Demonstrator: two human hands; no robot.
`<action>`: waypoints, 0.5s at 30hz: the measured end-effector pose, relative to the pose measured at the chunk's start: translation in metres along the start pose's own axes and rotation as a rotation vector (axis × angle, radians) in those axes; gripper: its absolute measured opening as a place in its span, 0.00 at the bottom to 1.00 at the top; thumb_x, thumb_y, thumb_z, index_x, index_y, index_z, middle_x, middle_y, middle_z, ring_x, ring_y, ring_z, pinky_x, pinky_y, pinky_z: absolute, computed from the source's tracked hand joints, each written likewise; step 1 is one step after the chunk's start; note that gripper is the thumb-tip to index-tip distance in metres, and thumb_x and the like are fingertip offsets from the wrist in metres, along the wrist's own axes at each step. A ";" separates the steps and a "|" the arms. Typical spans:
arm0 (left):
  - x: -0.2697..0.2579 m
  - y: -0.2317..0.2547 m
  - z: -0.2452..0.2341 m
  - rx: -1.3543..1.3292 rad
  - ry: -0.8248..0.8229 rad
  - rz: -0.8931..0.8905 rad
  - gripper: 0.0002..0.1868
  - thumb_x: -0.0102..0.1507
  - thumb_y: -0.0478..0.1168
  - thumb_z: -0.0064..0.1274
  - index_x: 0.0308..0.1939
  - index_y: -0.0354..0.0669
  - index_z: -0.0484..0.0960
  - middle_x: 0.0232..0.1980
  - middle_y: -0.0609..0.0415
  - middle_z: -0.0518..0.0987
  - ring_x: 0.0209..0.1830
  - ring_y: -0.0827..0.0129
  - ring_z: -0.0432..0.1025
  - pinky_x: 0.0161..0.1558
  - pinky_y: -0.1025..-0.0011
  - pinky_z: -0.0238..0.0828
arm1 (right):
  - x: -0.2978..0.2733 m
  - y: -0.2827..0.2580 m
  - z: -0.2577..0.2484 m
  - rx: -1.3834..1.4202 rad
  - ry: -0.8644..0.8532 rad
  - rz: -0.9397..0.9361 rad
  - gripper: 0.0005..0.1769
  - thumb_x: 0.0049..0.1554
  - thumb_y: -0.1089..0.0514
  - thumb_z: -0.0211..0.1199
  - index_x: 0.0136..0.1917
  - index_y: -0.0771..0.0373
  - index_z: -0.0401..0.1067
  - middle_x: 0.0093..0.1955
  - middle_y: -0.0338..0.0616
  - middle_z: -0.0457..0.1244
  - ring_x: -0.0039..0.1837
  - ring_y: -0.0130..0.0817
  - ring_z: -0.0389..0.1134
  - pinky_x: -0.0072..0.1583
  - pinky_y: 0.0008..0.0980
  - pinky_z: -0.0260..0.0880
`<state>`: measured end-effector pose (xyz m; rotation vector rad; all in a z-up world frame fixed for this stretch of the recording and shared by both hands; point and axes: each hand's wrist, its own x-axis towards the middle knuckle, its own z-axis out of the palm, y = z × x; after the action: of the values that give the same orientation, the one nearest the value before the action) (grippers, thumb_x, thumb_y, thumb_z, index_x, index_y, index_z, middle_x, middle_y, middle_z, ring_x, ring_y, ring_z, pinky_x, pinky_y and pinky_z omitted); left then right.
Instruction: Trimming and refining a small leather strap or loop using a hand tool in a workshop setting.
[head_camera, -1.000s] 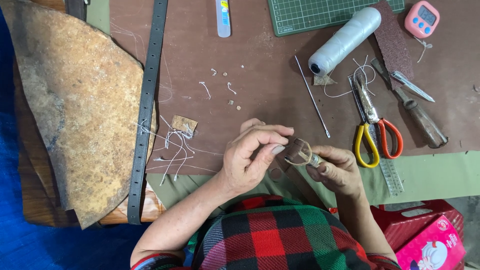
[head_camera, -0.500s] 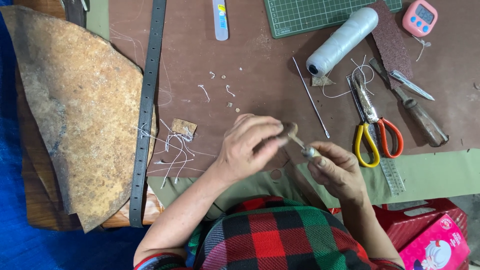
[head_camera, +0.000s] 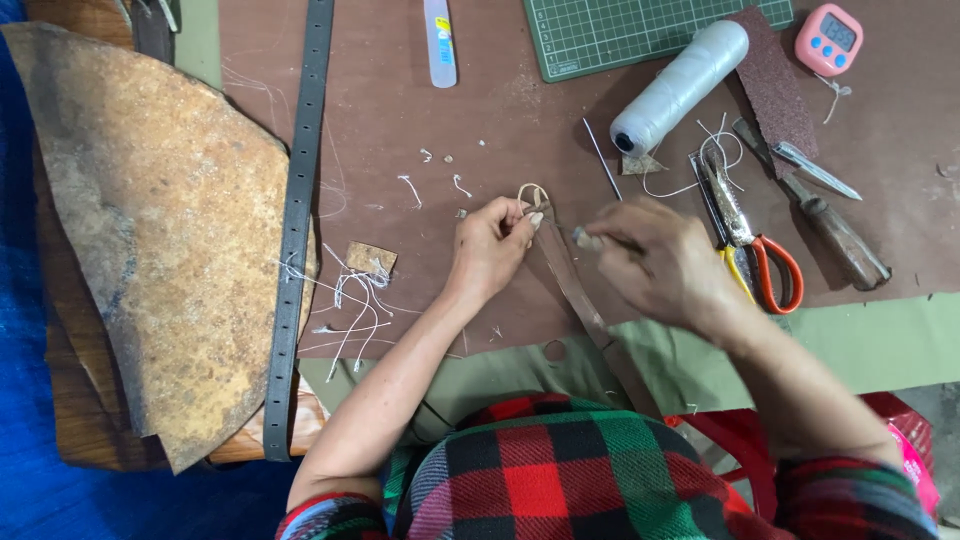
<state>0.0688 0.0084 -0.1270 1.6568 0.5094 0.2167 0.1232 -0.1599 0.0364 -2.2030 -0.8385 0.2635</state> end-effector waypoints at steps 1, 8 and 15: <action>0.005 -0.003 0.000 0.053 -0.058 -0.084 0.02 0.59 0.38 0.60 0.32 0.46 0.84 0.22 0.55 0.79 0.25 0.66 0.74 0.31 0.65 0.70 | 0.010 -0.003 0.001 -0.059 -0.027 -0.054 0.06 0.58 0.61 0.61 0.45 0.62 0.79 0.40 0.52 0.68 0.37 0.50 0.70 0.37 0.38 0.67; 0.031 0.013 -0.011 0.390 -0.233 -0.238 0.08 0.61 0.48 0.57 0.33 0.51 0.86 0.26 0.52 0.83 0.35 0.55 0.82 0.38 0.60 0.76 | 0.056 0.007 0.016 -0.300 -0.265 -0.050 0.18 0.61 0.55 0.54 0.33 0.67 0.70 0.32 0.61 0.62 0.40 0.62 0.69 0.36 0.49 0.68; 0.029 0.003 -0.009 0.381 -0.275 -0.285 0.08 0.60 0.47 0.53 0.34 0.55 0.86 0.17 0.65 0.79 0.26 0.71 0.82 0.36 0.70 0.78 | 0.082 -0.022 0.020 -0.394 -0.460 0.219 0.26 0.60 0.48 0.49 0.36 0.73 0.74 0.37 0.68 0.67 0.47 0.68 0.71 0.44 0.61 0.70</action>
<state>0.0907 0.0291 -0.1267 1.9183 0.5938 -0.3341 0.1673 -0.0848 0.0437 -2.6580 -0.9516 0.7935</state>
